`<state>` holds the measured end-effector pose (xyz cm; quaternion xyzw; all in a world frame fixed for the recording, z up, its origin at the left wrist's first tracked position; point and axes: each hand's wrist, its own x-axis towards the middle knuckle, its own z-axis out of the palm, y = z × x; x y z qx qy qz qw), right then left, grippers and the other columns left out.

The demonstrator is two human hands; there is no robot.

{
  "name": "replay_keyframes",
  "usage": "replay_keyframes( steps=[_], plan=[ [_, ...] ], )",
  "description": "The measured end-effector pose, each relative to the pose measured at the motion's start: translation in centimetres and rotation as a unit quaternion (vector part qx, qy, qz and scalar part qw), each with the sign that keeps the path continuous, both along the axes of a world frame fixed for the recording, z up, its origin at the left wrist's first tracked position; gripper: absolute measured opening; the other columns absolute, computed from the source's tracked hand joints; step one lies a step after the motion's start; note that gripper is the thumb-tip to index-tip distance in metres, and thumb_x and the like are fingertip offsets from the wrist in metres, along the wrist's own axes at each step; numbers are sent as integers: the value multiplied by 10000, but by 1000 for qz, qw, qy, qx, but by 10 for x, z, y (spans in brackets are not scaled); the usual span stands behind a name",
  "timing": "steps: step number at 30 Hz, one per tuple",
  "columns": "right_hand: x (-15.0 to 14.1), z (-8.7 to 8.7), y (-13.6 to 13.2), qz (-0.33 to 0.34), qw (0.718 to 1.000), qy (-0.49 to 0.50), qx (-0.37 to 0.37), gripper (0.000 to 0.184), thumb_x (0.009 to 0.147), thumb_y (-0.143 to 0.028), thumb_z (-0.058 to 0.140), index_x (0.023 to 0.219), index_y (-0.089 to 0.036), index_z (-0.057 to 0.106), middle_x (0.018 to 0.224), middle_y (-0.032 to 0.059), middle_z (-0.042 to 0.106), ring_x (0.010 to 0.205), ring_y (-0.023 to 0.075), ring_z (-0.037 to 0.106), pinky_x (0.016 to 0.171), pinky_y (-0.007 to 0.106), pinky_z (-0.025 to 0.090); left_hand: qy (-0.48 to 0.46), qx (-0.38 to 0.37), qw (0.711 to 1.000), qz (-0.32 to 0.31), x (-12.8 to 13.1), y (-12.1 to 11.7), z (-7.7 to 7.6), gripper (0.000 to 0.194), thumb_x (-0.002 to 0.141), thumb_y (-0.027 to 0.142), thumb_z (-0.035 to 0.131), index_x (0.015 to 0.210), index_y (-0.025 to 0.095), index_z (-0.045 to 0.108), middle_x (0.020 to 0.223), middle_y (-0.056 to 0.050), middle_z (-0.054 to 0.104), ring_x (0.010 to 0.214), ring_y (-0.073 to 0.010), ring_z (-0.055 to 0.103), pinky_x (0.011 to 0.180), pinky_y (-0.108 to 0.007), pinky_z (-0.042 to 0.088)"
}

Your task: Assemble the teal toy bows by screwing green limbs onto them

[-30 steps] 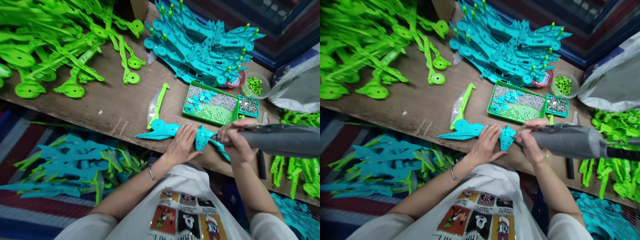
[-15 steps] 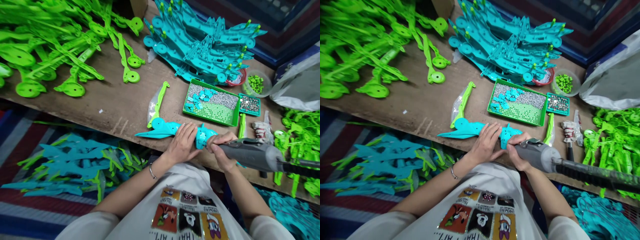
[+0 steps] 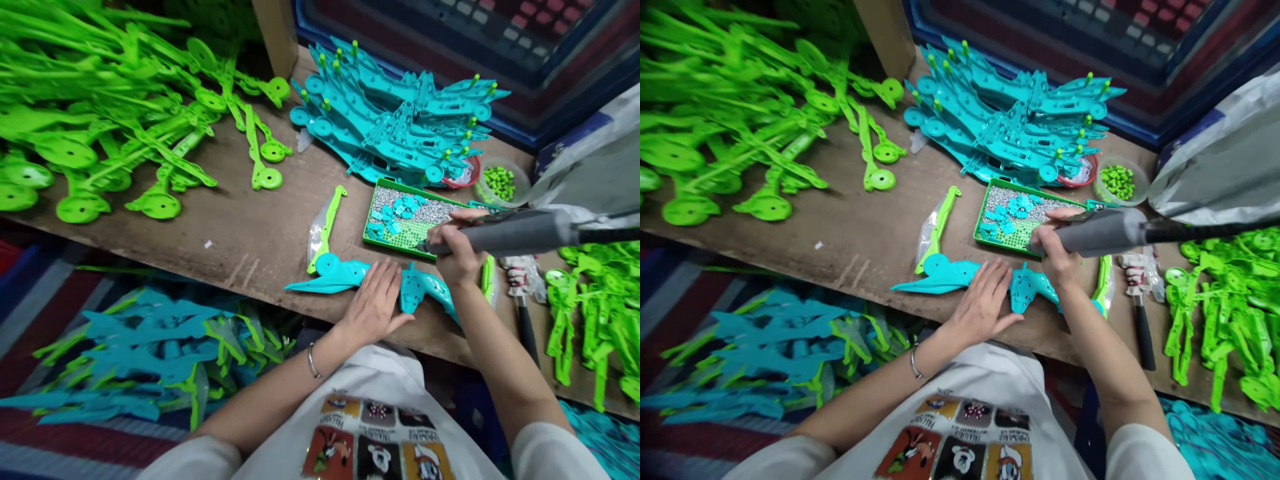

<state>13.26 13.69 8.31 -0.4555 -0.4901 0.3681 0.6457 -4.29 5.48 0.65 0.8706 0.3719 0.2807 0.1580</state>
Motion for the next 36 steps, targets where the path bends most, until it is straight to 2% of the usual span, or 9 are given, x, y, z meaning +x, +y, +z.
replay_keyframes(
  steps=[2,5,7,9,13,18,24,28,36],
  plan=[
    [-1,-10,10,-13,1000,1,9,235,821,-361,731,989,-274,591,580,-83,547,518,150,554,588,326,509,13,5,1000,28,-5,0,8,921,926,581,636,1576,28,291,1554,-275,455,1526,-405,332,1243,-605,301],
    [-3,-25,17,-18,1000,-15,7,224,819,-381,745,941,-255,607,573,-84,542,505,147,560,570,323,502,28,20,993,109,-24,3,16,800,936,518,653,1558,101,371,1538,-229,499,1499,-391,383,1245,-609,261],
    [-3,-31,18,-27,999,-21,0,229,819,-405,746,908,-249,604,569,-84,534,493,140,553,557,318,495,32,31,988,151,-40,6,17,739,918,529,676,1505,138,459,1496,-213,548,1454,-405,437,1225,-630,263],
    [-4,-35,19,-33,999,-19,-3,237,813,-405,752,903,-243,605,567,-82,537,486,138,554,546,314,492,36,35,985,167,-51,10,13,694,902,556,685,1446,156,527,1441,-204,596,1409,-414,482,1204,-644,274],
    [-6,-35,21,-27,1000,2,4,239,795,-354,767,926,-235,606,561,-80,545,478,136,559,528,305,489,31,47,985,165,-58,16,2,557,934,473,672,1401,186,571,1315,-166,686,1340,-388,554,1182,-634,299],
    [-8,-34,22,4,1000,-5,-2,246,792,-350,780,911,-232,600,556,-76,559,466,132,552,509,296,480,25,62,986,152,-47,20,-5,436,975,350,632,1371,173,586,1286,-151,709,1275,-337,617,1164,-565,344],
    [-6,-35,20,32,999,-8,9,218,828,-311,759,974,-220,625,578,-67,584,476,135,562,519,303,493,27,66,986,153,-31,22,-4,437,961,373,653,1325,135,605,1269,-163,711,1268,-342,621,1159,-561,345],
    [-5,-35,20,25,1000,-4,11,245,832,-314,753,1015,-215,623,581,-69,588,487,136,575,533,304,505,27,65,986,154,-28,22,-3,438,962,370,650,1328,134,602,1267,-165,712,1268,-342,622,1155,-563,349],
    [-4,-38,24,63,998,-11,-5,220,820,-330,757,926,-220,599,581,-72,569,479,123,557,512,293,488,25,78,985,154,-29,23,-4,450,958,370,655,1338,136,596,1266,-162,716,1264,-340,628,1150,-558,353]
  ],
)
